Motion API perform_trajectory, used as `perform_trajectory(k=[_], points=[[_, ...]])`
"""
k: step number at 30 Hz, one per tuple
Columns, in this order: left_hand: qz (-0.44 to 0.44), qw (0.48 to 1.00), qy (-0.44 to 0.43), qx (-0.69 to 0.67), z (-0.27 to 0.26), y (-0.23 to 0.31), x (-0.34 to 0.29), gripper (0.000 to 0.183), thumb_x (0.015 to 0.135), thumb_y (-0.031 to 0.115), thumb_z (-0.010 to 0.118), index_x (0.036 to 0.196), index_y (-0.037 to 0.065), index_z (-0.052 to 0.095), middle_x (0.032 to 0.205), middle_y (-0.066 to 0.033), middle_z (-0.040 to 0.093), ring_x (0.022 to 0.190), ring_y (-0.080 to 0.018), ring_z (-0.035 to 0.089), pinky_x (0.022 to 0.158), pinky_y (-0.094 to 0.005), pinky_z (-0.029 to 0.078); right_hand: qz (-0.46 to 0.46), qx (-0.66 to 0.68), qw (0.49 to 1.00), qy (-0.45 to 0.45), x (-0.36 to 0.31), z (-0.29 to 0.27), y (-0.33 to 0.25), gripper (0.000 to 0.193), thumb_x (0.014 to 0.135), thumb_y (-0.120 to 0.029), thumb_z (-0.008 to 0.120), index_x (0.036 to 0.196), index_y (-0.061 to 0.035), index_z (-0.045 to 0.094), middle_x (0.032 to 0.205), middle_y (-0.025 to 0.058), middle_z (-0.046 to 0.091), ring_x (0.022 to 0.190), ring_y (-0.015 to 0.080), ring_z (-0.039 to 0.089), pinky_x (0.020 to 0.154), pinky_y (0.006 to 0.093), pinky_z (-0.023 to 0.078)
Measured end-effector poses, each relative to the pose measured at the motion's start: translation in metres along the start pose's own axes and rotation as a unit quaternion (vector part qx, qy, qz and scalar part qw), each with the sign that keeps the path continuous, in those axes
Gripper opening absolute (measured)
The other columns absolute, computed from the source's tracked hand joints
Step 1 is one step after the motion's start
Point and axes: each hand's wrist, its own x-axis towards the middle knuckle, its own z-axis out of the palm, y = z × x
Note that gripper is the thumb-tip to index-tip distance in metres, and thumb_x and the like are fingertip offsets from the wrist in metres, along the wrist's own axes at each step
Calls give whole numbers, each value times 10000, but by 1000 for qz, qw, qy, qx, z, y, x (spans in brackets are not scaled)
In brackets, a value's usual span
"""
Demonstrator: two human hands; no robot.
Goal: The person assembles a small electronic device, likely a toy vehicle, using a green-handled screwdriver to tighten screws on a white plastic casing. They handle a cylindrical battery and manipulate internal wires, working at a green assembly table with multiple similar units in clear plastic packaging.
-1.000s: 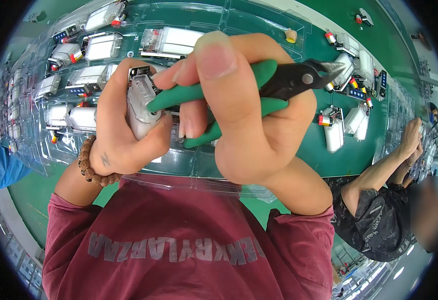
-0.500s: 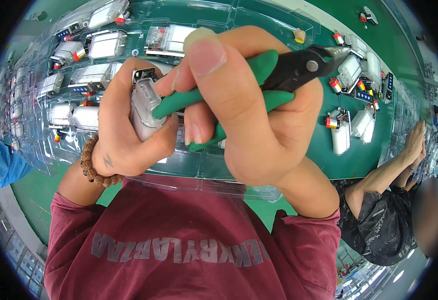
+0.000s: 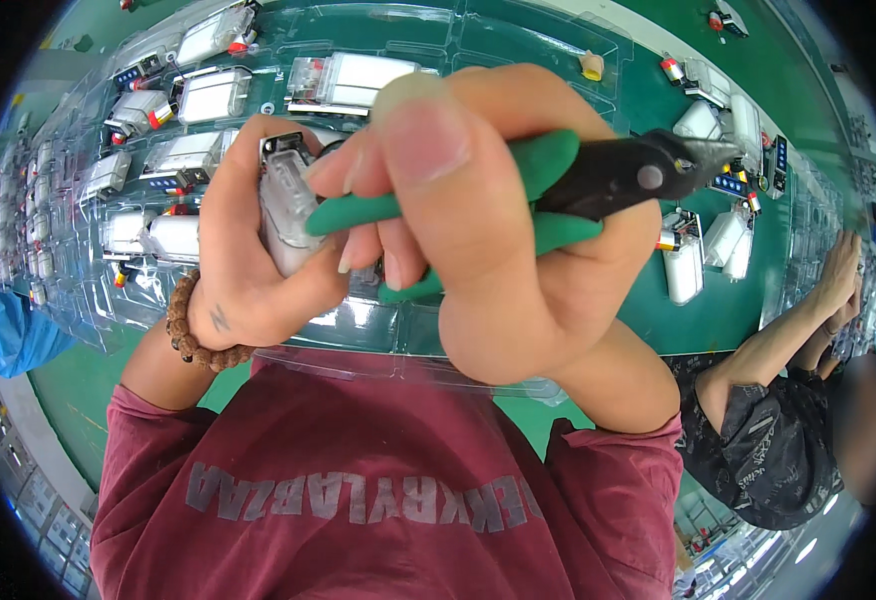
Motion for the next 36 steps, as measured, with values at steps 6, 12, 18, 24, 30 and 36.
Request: perform_trajectory(k=[6,12,18,24,30,36], points=[[14,1000,-4,3,-1,3,1,448,706,69,612,1106,-23,430,874,-65,579,781,-107,537,709,-270,454,-12,29,999,11,1,0,1,371,1044,-313,328,902,-14,495,862,238,625,449,140,476,476,314,513],[16,1000,1,-26,-2,-1,-1,423,719,80,620,1084,-14,428,865,-48,562,774,-95,516,701,-257,438,-19,-14,1000,0,-1,5,2,373,1043,-336,333,922,-21,493,885,230,625,486,148,505,499,323,528],[9,1000,-11,-18,-5,-1,-1,474,746,161,697,1095,-11,427,869,-43,554,773,-93,493,698,-260,429,4,-63,998,-10,-1,7,-3,339,1031,-330,382,929,-29,500,886,220,632,497,151,520,493,305,516],[60,998,-21,-2,-8,-3,0,493,763,178,721,1120,-3,431,882,-27,548,783,-86,485,708,-266,435,-42,-135,988,-57,1,6,0,308,1018,-288,416,926,-11,513,889,228,634,495,145,514,492,297,511],[16,1000,7,-23,-3,-11,-7,540,741,190,766,1122,-1,434,881,-22,545,792,-82,491,727,-271,445,-128,-175,972,-91,1,4,7,284,1006,-249,439,923,9,524,891,237,634,494,137,508,493,294,508],[21,999,-6,-28,-6,3,-1,507,748,156,730,1117,-7,423,874,-29,540,783,-91,492,717,-259,428,-65,-47,996,-41,1,0,3,328,1029,-291,385,933,-6,516,908,229,628,490,136,497,507,309,518]])
